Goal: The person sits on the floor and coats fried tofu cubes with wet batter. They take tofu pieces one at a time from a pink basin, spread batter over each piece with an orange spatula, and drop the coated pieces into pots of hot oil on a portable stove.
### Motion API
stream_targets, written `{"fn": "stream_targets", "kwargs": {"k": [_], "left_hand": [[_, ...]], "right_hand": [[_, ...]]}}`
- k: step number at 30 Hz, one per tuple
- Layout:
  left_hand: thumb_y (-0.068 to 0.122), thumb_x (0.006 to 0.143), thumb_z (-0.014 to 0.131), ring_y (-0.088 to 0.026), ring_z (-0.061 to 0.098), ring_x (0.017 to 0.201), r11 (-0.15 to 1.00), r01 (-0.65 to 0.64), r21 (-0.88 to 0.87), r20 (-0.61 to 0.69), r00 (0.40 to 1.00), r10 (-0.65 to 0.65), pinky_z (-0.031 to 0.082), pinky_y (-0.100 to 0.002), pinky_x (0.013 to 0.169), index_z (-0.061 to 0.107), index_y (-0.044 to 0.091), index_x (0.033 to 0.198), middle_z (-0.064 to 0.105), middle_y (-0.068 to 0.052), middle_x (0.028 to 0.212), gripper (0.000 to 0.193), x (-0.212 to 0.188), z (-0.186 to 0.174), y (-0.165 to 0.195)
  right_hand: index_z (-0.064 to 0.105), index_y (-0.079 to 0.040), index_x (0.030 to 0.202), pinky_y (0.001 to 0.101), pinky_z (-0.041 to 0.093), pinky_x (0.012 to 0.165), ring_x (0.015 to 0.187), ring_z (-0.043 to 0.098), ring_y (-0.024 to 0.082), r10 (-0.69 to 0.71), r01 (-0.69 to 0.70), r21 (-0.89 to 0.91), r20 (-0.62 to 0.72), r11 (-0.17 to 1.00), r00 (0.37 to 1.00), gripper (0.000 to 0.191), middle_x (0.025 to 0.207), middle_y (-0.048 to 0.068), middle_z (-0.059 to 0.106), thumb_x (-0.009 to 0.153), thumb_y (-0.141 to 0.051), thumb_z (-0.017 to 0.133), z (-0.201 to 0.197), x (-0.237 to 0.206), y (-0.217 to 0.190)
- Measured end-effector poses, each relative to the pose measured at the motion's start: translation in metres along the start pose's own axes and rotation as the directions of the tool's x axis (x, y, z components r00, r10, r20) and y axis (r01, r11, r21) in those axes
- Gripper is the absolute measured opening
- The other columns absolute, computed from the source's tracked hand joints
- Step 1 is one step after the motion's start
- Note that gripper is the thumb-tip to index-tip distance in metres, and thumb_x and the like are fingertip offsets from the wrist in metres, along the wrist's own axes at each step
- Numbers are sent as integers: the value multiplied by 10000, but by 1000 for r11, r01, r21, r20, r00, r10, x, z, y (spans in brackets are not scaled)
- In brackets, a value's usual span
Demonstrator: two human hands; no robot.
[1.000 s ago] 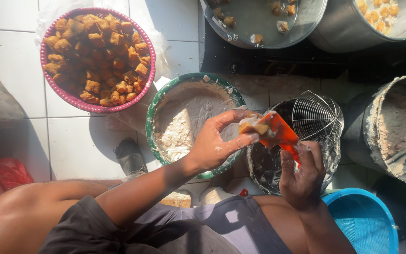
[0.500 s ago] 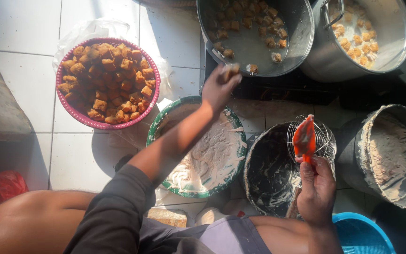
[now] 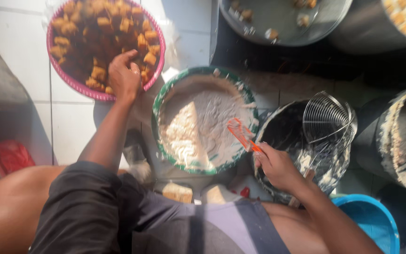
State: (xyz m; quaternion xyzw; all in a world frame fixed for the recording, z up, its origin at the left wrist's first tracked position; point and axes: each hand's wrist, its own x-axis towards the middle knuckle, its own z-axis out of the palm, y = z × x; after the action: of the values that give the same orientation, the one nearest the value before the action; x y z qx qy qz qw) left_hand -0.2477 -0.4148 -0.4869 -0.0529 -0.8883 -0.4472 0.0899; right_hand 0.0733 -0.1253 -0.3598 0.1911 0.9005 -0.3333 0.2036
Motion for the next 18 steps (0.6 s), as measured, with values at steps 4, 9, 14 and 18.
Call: {"fn": "stream_targets", "kwargs": {"k": [4,9,14,18], "left_hand": [[182,865,763,-347,630,1143,903,-172,392,149,981,122,498,-494,970,720,57,1240,699,-135,1206,398,-13,-14,-77],[275,854,808,-368,624,1102,893,-30,450,312,942,-126,501,-517,891,727,103,1120,679,-148,1192,327,0,-9,-108],[345,786,840,-351,639,1099,876,47,480,421,864,-277,515,-497,895,688,132,1080,726,-108,1070,393,12,-17,-95],[379,781,837,-357,673,1065,864,31,502,493,811,-316,522,-472,923,665,106,1128,721,-158,1070,474,27,-29,-82]], "right_hand": [[636,-93,1105,508,547,751,894,703,375,-150,265,-502,258,823,954,235,960,145,718,900,-47,530,42,42,-7],[667,-77,1087,475,577,727,861,716,361,-232,361,-597,285,716,930,220,944,141,679,897,-78,556,96,85,-42],[741,-203,1117,508,535,769,878,690,376,-115,329,-443,444,834,888,289,944,127,701,892,-123,578,106,85,-52],[718,-110,1118,434,530,704,799,694,308,-285,360,-63,491,931,823,252,867,108,723,904,-131,587,88,76,-49]]}}
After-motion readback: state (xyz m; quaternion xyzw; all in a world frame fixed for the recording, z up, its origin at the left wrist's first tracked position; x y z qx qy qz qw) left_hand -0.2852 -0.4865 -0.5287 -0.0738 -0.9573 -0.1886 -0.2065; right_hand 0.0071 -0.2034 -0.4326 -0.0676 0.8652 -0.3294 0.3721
